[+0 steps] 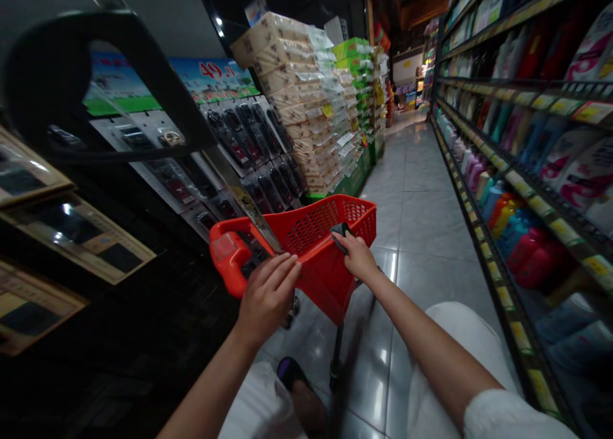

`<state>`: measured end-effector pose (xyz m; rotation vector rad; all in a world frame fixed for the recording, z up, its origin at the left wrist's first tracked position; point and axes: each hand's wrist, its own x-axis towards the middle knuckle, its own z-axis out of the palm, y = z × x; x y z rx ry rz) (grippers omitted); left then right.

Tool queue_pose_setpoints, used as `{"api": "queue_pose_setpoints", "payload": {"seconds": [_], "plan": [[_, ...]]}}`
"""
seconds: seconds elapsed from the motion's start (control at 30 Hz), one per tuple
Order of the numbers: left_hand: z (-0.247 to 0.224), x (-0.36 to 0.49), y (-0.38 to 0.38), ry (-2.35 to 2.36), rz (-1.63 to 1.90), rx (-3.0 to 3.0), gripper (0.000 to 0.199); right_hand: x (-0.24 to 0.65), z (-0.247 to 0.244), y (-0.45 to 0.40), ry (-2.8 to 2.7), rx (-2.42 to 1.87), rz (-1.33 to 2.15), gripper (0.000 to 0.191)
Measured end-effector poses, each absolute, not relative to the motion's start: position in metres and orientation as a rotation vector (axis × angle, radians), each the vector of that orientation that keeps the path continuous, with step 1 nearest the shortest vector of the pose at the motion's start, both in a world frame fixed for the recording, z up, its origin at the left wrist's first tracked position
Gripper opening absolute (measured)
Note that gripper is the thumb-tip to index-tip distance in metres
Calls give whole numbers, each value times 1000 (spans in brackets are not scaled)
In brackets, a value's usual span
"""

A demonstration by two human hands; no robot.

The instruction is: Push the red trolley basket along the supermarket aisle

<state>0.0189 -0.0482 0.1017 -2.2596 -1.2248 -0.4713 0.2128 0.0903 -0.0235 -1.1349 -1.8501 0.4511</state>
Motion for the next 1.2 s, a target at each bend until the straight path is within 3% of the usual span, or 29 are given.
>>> {"api": "queue_pose_setpoints", "payload": {"seconds": [0.17, 0.4, 0.5, 0.63, 0.87, 1.07, 1.2], "plan": [[122, 8, -48, -1653, -1247, -1934, 30, 195, -11, 56, -1973, -859, 511, 99], [150, 36, 0, -1644, -2438, -2360, 70, 196, -7, 65, -1842, -1133, 530, 77], [152, 42, 13, -1581, -2563, -2492, 76, 185, 8, 52, -1874, -987, 564, 75], [151, 42, 20, -1541, -2697, -2554, 73, 181, 18, 33, -1949, -749, 628, 91], [152, 42, 29, -1620, -2877, -2454, 72, 189, 15, 50, -1888, -954, 538, 74], [153, 44, 39, -1660, -2962, -2349, 70, 166, 36, 26, -1994, -788, 463, 72], [154, 47, 39, -1628, -2879, -2386, 71, 171, 5, 34, -1921, -933, 392, 81]]}}
